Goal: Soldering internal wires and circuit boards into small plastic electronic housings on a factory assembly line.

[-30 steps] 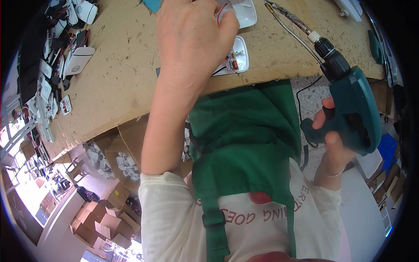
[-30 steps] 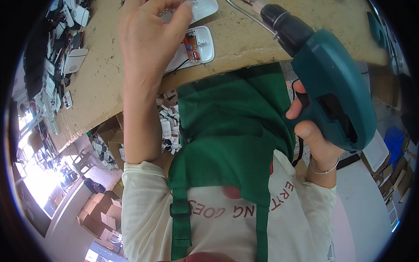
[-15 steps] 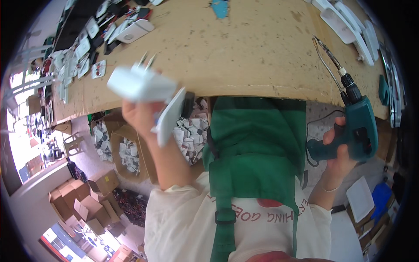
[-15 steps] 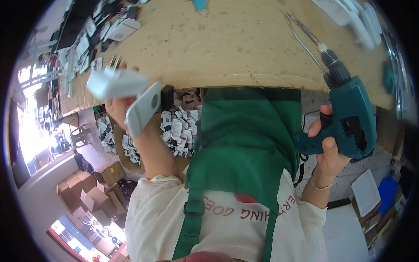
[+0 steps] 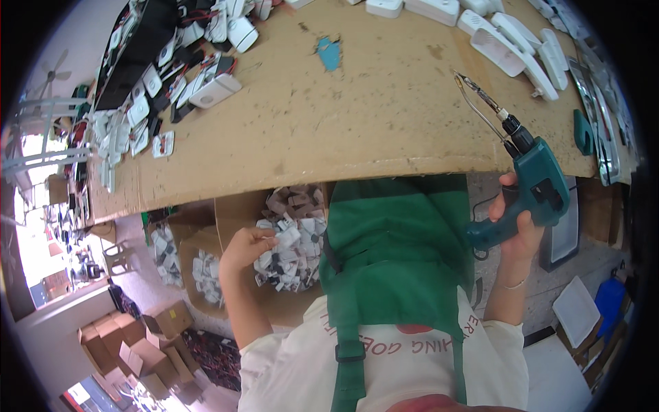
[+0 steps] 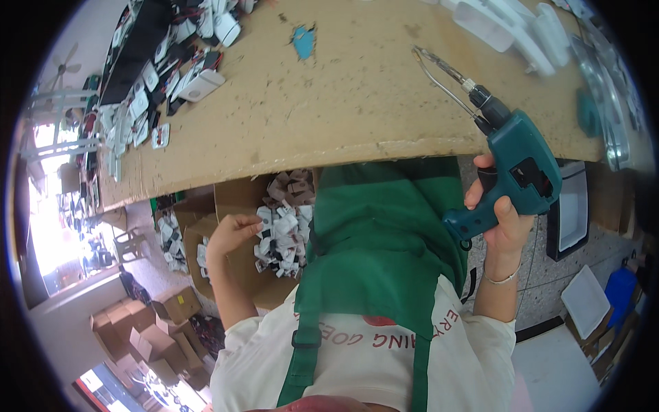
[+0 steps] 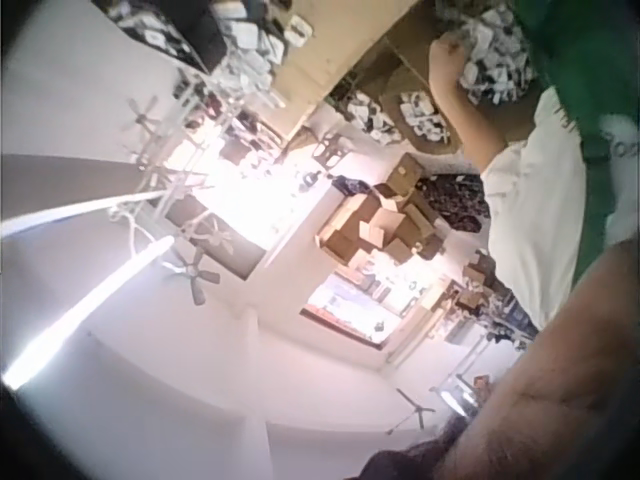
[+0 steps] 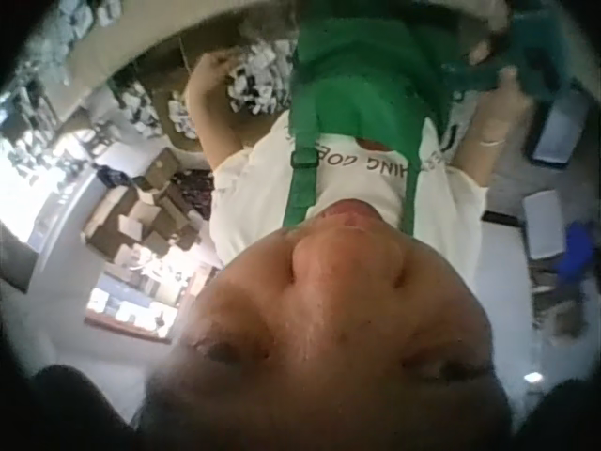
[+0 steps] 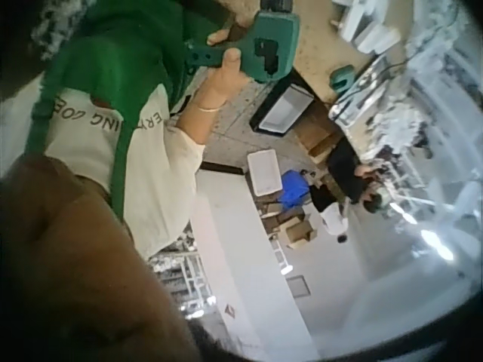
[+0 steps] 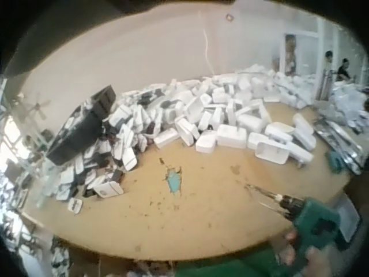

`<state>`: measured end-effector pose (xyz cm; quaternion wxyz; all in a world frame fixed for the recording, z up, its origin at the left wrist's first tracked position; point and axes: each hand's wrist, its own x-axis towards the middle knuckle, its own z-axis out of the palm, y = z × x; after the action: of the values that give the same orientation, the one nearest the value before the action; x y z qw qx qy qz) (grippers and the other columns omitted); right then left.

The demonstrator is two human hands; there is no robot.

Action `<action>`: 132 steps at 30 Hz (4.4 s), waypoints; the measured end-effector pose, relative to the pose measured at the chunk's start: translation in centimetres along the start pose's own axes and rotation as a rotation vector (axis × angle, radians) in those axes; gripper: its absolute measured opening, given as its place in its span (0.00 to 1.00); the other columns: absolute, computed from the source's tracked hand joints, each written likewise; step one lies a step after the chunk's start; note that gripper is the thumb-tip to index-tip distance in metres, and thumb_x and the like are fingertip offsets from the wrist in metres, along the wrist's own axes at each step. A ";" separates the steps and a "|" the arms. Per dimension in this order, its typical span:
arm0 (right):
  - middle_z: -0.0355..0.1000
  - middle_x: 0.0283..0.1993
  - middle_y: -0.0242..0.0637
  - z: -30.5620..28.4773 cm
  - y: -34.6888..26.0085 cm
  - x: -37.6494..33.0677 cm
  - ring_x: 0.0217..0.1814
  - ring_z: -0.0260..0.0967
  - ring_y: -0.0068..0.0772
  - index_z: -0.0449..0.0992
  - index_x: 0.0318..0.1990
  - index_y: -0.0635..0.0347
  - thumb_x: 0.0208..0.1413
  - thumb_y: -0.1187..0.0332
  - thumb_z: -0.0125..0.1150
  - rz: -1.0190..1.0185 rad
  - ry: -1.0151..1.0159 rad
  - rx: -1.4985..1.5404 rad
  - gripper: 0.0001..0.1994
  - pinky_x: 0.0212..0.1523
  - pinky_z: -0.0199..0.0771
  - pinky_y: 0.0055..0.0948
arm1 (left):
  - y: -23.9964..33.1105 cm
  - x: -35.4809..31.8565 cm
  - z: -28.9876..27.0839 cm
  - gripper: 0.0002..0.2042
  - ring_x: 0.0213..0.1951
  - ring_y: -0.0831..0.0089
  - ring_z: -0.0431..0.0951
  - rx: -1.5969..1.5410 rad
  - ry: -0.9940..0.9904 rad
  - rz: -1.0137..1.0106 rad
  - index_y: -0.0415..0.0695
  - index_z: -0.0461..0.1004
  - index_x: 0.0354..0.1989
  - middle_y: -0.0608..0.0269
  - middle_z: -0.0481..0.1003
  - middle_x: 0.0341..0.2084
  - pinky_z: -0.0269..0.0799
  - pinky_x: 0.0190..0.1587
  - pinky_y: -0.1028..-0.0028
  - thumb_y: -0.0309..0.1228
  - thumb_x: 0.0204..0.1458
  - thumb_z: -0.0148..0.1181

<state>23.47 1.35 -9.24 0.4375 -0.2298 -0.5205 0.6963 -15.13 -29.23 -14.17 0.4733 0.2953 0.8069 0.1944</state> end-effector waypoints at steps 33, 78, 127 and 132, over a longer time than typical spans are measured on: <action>0.36 0.74 0.56 7.5 4.4 7.7 0.74 0.45 0.55 0.42 0.71 0.61 0.61 0.53 0.54 0.129 -0.140 0.659 0.39 0.63 0.68 0.41 | 25.3 12.1 -0.5 0.18 0.42 0.64 0.75 0.130 0.132 0.739 0.37 0.75 0.45 0.57 0.76 0.41 0.69 0.46 0.68 0.41 0.61 0.50; 0.48 0.70 0.54 9.6 4.8 6.6 0.75 0.40 0.56 0.48 0.69 0.62 0.57 0.53 0.59 -0.081 0.244 0.429 0.39 0.75 0.38 0.49 | 21.3 10.7 -0.8 0.06 0.35 0.77 0.76 -0.270 0.346 0.883 0.35 0.78 0.39 0.65 0.77 0.37 0.71 0.39 0.80 0.21 0.56 0.57; 0.40 0.72 0.63 10.3 2.9 3.4 0.74 0.44 0.54 0.44 0.69 0.66 0.60 0.47 0.51 0.300 -0.054 0.635 0.41 0.69 0.58 0.37 | 24.7 10.5 6.4 0.11 0.23 0.71 0.70 0.179 0.840 1.529 0.48 0.79 0.31 0.72 0.71 0.21 0.61 0.29 0.73 0.25 0.36 0.67; 0.54 0.67 0.54 9.7 4.7 3.8 0.69 0.57 0.47 0.51 0.66 0.70 0.62 0.46 0.48 0.206 -0.196 0.993 0.37 0.65 0.64 0.34 | 25.0 9.8 6.1 0.11 0.25 0.71 0.73 0.226 0.807 1.579 0.44 0.80 0.33 0.67 0.74 0.25 0.65 0.29 0.75 0.21 0.38 0.67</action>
<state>12.31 -0.89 -9.62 0.3723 0.0220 -0.1405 0.9172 -6.13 -3.82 -8.59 -0.1503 0.7189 0.4876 0.4721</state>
